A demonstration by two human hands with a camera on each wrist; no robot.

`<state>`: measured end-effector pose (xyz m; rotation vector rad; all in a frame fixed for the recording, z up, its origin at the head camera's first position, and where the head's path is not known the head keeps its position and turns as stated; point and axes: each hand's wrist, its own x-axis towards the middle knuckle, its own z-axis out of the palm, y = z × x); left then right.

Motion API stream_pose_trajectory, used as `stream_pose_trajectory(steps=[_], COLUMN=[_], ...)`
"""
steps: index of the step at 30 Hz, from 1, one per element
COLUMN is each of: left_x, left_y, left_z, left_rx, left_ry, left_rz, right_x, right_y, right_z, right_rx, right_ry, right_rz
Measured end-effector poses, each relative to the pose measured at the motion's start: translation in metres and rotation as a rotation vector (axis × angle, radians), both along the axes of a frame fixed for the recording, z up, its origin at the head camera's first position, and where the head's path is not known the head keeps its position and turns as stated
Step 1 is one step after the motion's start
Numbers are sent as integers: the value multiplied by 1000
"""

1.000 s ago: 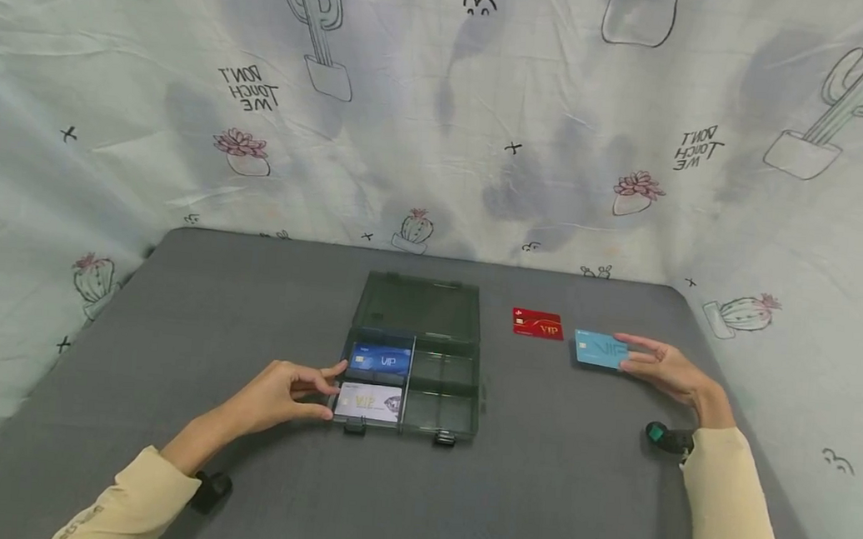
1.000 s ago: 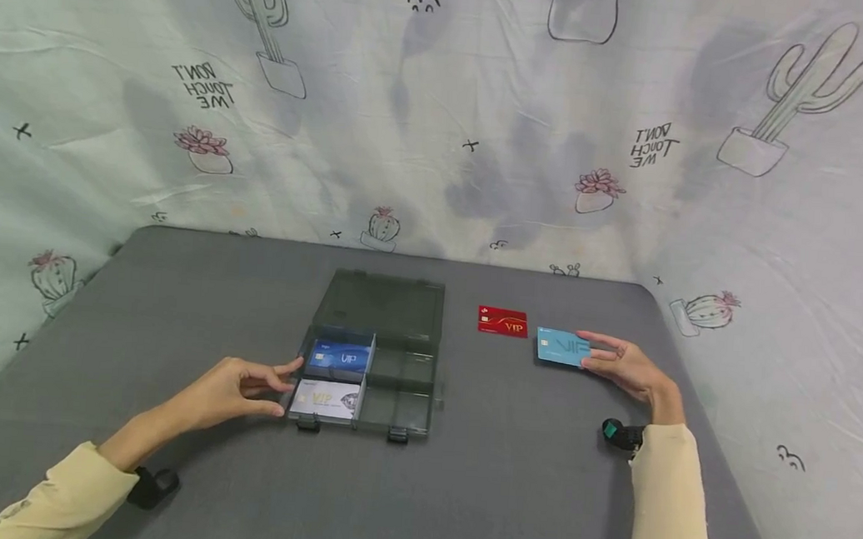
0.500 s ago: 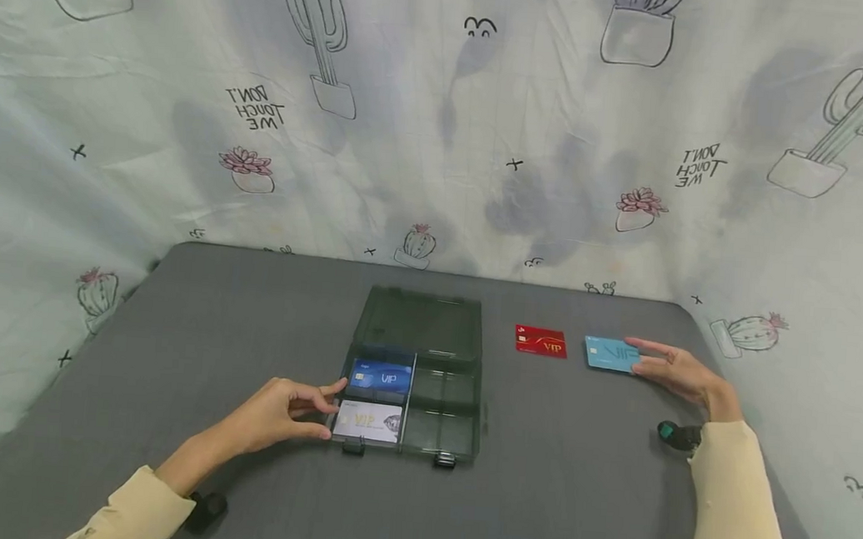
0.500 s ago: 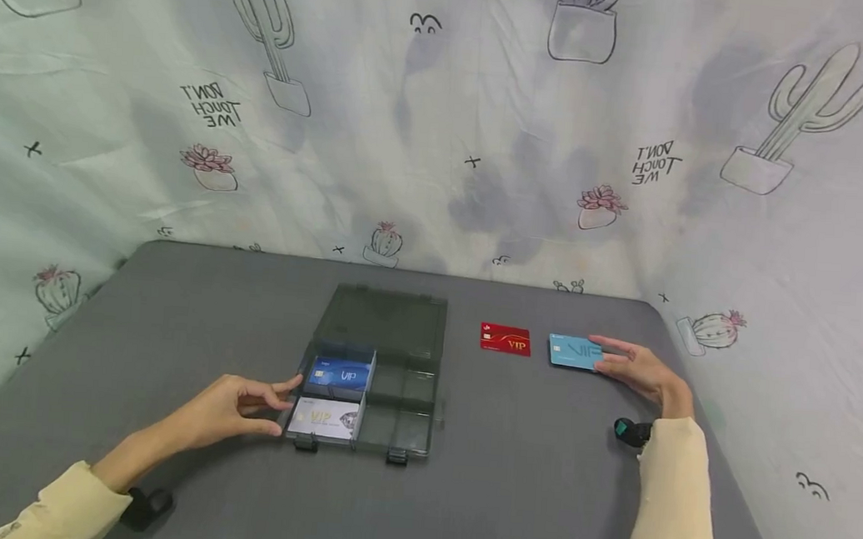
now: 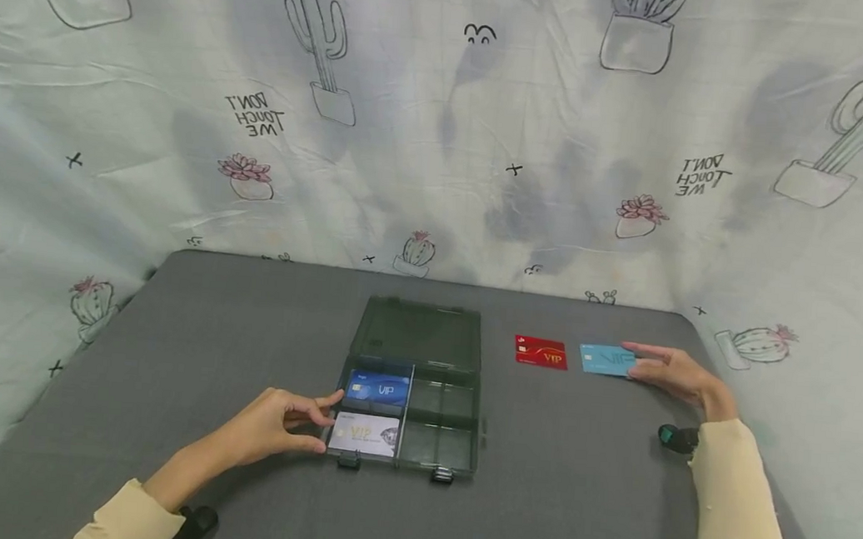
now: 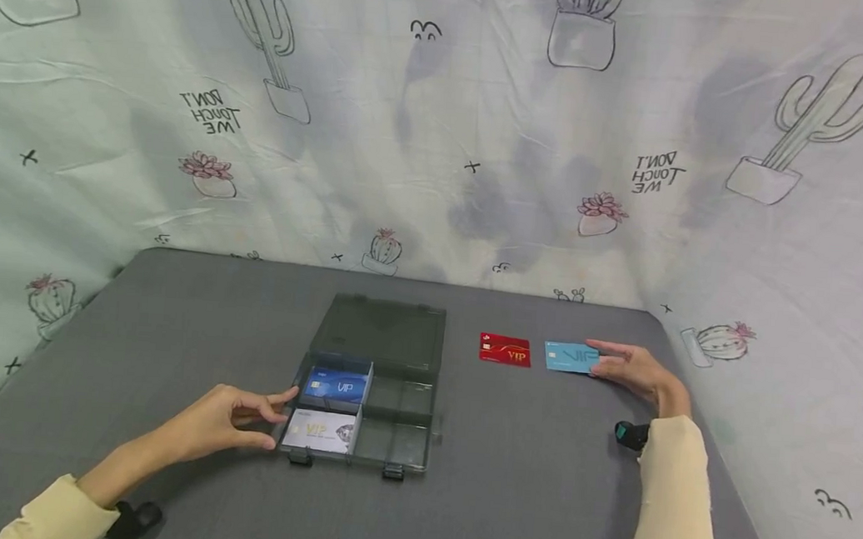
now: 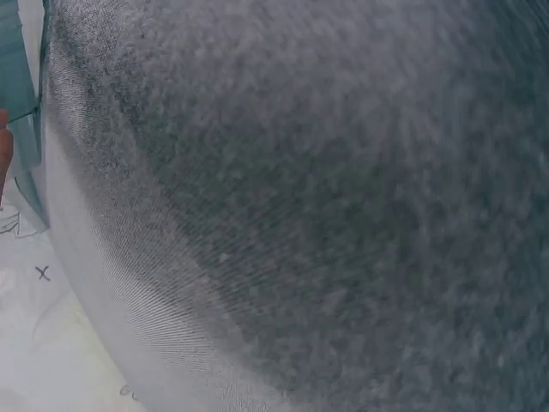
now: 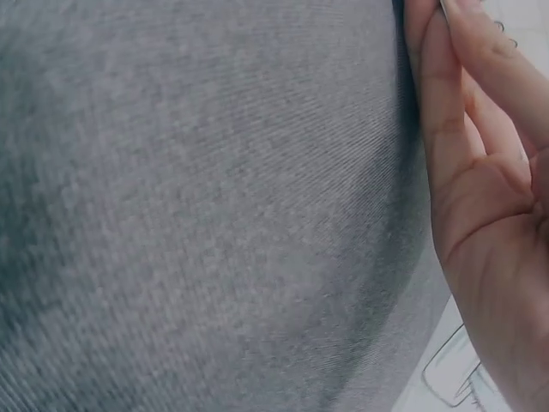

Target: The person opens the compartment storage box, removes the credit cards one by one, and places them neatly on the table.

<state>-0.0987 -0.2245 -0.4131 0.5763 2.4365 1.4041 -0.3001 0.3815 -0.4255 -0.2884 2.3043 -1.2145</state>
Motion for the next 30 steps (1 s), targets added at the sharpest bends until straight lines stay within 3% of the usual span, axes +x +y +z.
stream_pose_trajectory(steps=[12, 21, 30], left_x=[-4, -6, -2], left_y=[0, 1, -2], left_z=[5, 4, 5], left_rx=[14, 25, 13], left_ry=[-3, 8, -3], left_rz=[-1, 15, 6], right_x=[1, -4, -3], right_y=[-11, -18, -21], right_z=[10, 18, 9], right_rx=[137, 100, 95], right_ry=[119, 166, 174], right_rz=[-48, -30, -26])
